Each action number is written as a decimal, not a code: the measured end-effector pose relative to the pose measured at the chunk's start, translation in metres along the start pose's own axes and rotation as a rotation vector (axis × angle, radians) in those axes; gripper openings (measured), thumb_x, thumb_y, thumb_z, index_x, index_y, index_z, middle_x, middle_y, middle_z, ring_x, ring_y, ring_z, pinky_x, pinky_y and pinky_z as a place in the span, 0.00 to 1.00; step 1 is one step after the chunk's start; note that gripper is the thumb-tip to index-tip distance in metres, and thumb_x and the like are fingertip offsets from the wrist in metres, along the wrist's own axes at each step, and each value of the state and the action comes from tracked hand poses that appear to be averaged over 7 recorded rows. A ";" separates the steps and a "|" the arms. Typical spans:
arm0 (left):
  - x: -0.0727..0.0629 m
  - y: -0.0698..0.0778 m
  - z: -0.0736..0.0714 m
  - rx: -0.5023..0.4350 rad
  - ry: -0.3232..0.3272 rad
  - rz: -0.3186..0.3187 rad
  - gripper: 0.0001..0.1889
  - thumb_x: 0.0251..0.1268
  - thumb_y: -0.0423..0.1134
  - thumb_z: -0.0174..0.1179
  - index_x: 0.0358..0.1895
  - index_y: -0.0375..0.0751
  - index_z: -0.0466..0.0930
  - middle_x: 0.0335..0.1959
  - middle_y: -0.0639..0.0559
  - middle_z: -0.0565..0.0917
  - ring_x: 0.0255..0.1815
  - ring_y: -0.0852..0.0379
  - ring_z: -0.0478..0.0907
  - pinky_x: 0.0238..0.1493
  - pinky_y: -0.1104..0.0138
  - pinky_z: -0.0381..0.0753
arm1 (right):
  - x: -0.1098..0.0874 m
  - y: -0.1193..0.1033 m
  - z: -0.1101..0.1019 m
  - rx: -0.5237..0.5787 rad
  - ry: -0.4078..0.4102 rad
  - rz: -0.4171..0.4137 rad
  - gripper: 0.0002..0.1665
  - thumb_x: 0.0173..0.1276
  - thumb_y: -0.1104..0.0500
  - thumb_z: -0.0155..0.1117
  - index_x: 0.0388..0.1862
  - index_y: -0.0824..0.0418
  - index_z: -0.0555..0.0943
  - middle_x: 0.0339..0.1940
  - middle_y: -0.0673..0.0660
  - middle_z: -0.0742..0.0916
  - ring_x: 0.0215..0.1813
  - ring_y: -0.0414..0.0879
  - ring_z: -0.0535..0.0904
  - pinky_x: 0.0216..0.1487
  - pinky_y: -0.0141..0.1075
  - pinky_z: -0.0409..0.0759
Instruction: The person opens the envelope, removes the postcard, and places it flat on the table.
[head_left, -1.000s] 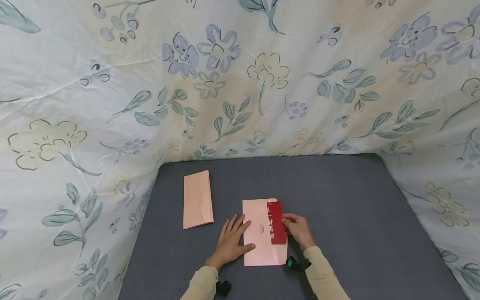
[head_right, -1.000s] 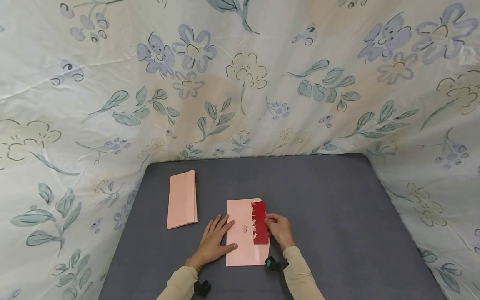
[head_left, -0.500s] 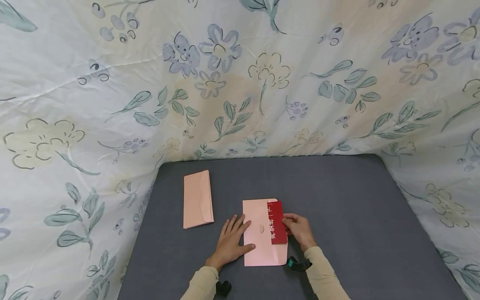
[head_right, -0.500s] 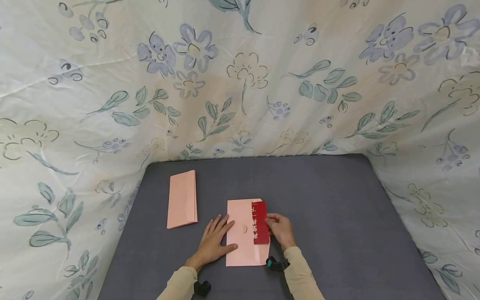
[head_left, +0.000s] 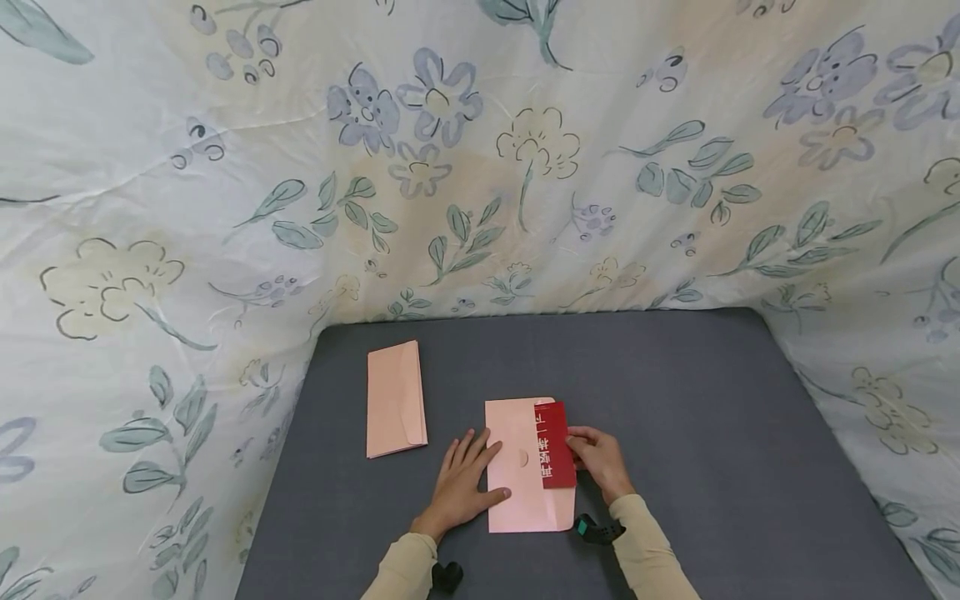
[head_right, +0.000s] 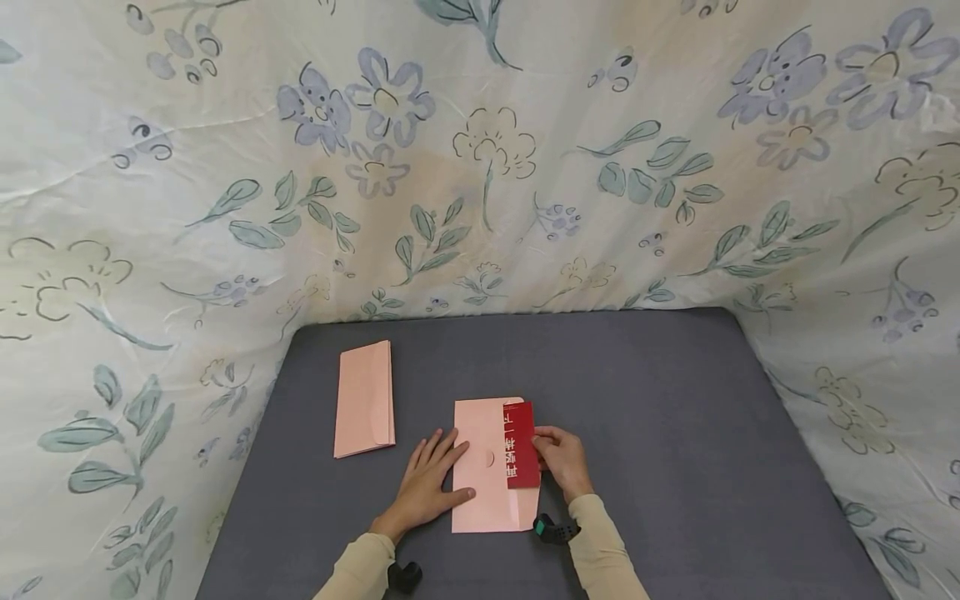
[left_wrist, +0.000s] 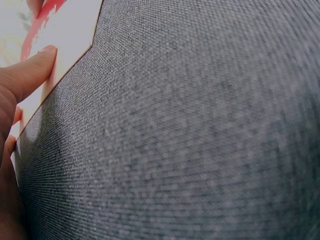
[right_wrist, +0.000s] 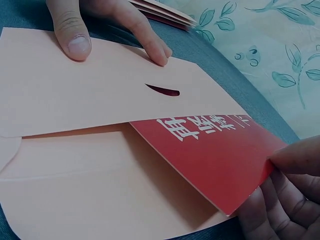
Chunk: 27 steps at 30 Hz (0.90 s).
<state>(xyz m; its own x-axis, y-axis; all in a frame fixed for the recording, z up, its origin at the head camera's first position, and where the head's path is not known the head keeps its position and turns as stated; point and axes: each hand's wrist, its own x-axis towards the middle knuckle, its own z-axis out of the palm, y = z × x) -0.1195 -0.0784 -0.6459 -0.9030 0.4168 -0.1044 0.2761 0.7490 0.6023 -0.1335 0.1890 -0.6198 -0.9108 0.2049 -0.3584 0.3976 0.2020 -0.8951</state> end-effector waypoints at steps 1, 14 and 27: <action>0.000 0.000 0.000 0.000 -0.002 -0.001 0.43 0.59 0.63 0.63 0.78 0.57 0.63 0.84 0.54 0.54 0.86 0.46 0.41 0.84 0.45 0.34 | 0.000 0.000 0.000 0.002 0.000 0.002 0.21 0.72 0.56 0.65 0.58 0.67 0.81 0.47 0.65 0.88 0.37 0.48 0.84 0.38 0.37 0.87; 0.001 -0.002 0.001 -0.001 0.004 0.003 0.43 0.59 0.65 0.62 0.78 0.57 0.63 0.84 0.54 0.54 0.86 0.46 0.41 0.84 0.45 0.34 | 0.002 0.001 0.000 -0.008 0.009 0.017 0.22 0.72 0.54 0.65 0.59 0.64 0.81 0.48 0.63 0.88 0.39 0.47 0.84 0.38 0.35 0.86; 0.002 -0.002 0.001 0.011 0.000 -0.009 0.44 0.58 0.65 0.63 0.78 0.58 0.62 0.84 0.55 0.54 0.86 0.47 0.41 0.83 0.46 0.34 | 0.000 0.001 -0.001 0.000 0.015 0.004 0.23 0.72 0.54 0.65 0.60 0.66 0.81 0.50 0.65 0.88 0.39 0.48 0.84 0.39 0.37 0.87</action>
<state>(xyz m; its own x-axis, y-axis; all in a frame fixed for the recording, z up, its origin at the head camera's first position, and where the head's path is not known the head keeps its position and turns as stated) -0.1211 -0.0784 -0.6484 -0.9054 0.4099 -0.1103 0.2711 0.7583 0.5929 -0.1325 0.1898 -0.6205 -0.9072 0.2203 -0.3583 0.4016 0.2007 -0.8935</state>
